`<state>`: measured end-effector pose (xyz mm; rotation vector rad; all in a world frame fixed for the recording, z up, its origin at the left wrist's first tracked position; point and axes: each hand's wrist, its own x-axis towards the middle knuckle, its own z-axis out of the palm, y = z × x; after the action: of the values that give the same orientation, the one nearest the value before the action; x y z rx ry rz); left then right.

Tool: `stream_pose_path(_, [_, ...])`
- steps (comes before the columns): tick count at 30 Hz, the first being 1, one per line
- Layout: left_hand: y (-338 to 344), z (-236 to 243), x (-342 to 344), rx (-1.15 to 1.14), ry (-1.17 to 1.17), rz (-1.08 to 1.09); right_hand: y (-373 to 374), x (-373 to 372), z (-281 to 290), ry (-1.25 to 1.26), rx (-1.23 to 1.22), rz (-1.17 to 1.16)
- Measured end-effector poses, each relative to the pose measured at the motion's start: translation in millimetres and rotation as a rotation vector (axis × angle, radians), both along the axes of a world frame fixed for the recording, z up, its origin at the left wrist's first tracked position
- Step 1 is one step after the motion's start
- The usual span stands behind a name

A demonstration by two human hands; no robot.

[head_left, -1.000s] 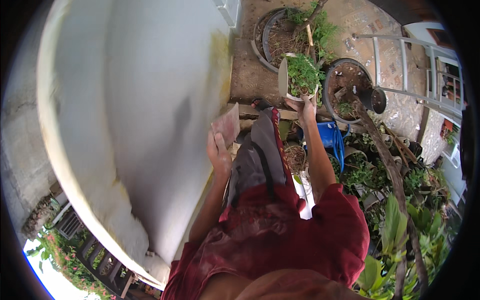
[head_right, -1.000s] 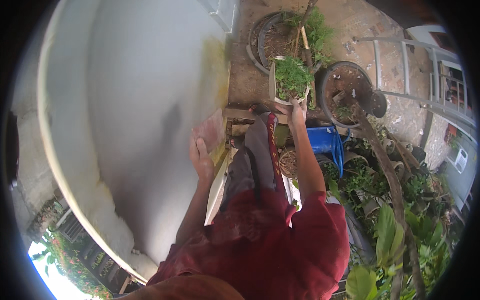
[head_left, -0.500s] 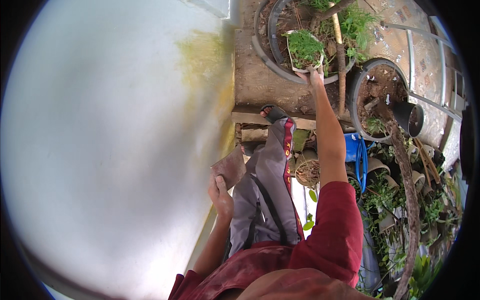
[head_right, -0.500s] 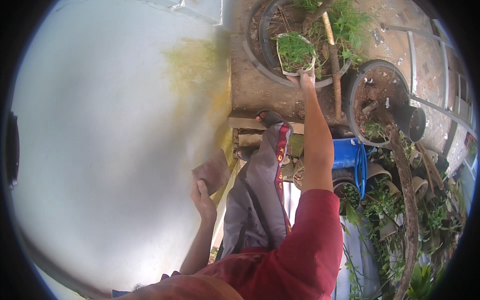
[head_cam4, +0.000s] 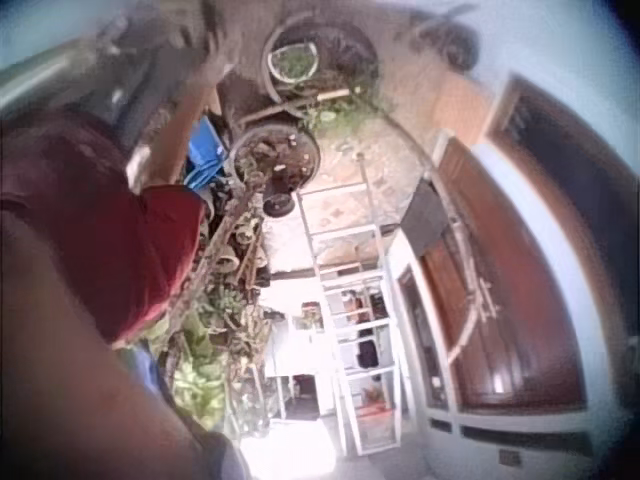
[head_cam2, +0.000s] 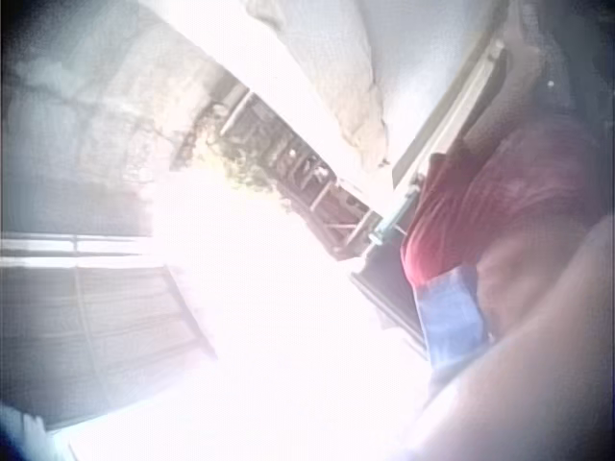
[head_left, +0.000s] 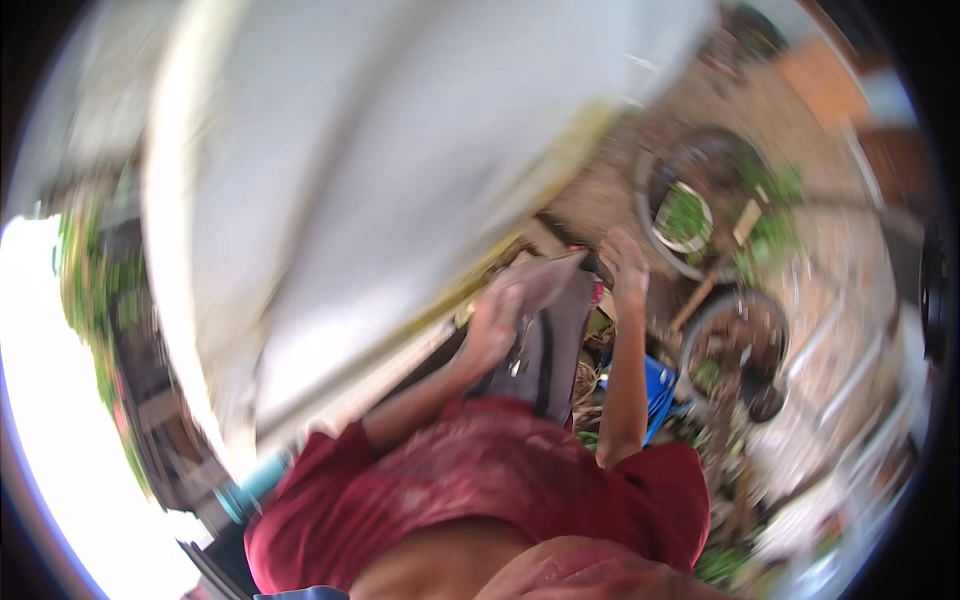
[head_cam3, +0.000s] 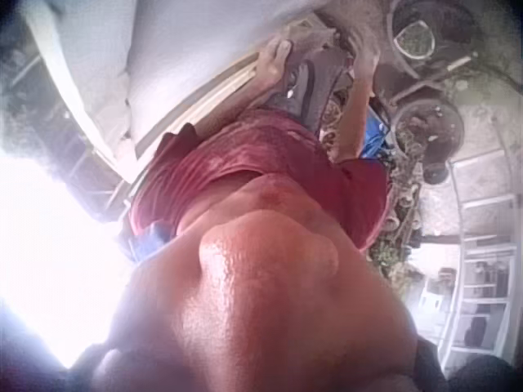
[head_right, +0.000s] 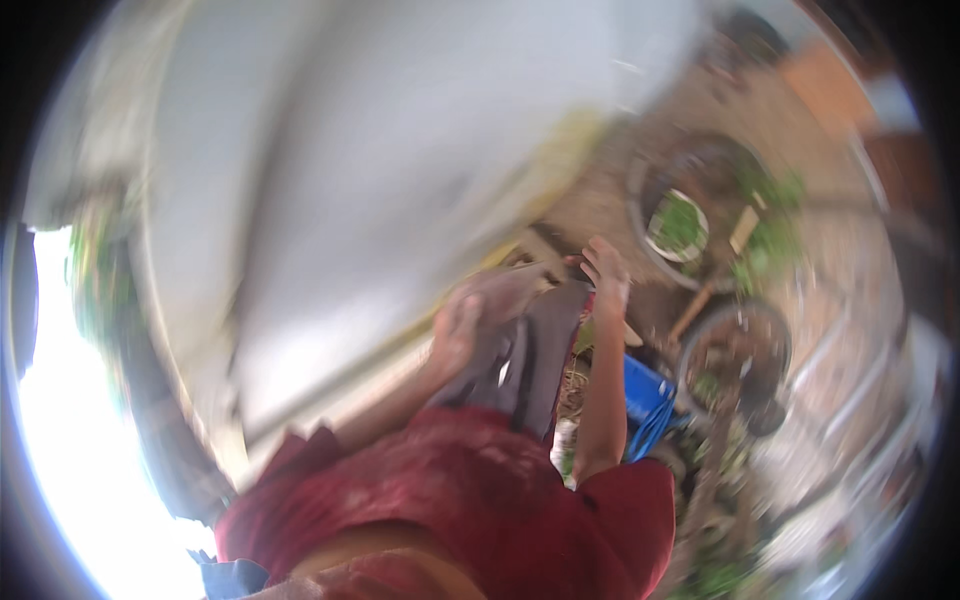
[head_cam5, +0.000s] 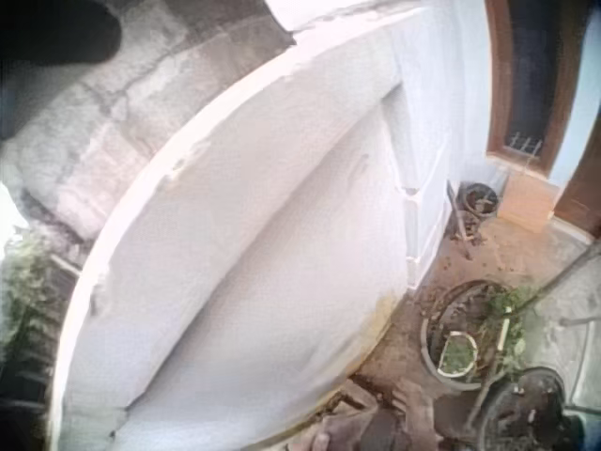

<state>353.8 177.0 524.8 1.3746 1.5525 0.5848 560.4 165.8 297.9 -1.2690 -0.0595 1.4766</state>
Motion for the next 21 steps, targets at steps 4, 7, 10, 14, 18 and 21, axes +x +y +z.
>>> stream_pose_path(4, [-22.0,76.4,0.3,0.172,-0.166,0.059,21.1,-32.8,187.9,0.498,0.522,0.524])
stream_pose_path(7, [-20.9,133.6,-9.4,0.407,-0.304,0.135,39.4,-44.0,273.8,0.323,0.888,0.82])
stream_pose_path(10, [-28.3,187.5,-34.5,0.548,-0.397,0.116,53.6,-40.4,323.3,0.034,1.031,0.996])
stream_pose_path(14, [-84.2,222.1,-57.2,0.819,-0.214,0.203,71.4,-52.4,430.9,-0.09,1.479,1.286])
stream_pose_path(18, [-140.0,248.1,-139.0,1.119,0.05,0.559,81.3,-84.8,514.9,-0.316,1.685,1.117])
stream_pose_path(21, [-196.0,256.8,-195.3,1.194,0.389,0.918,75.4,-141.0,552.3,-0.75,1.731,1.111])
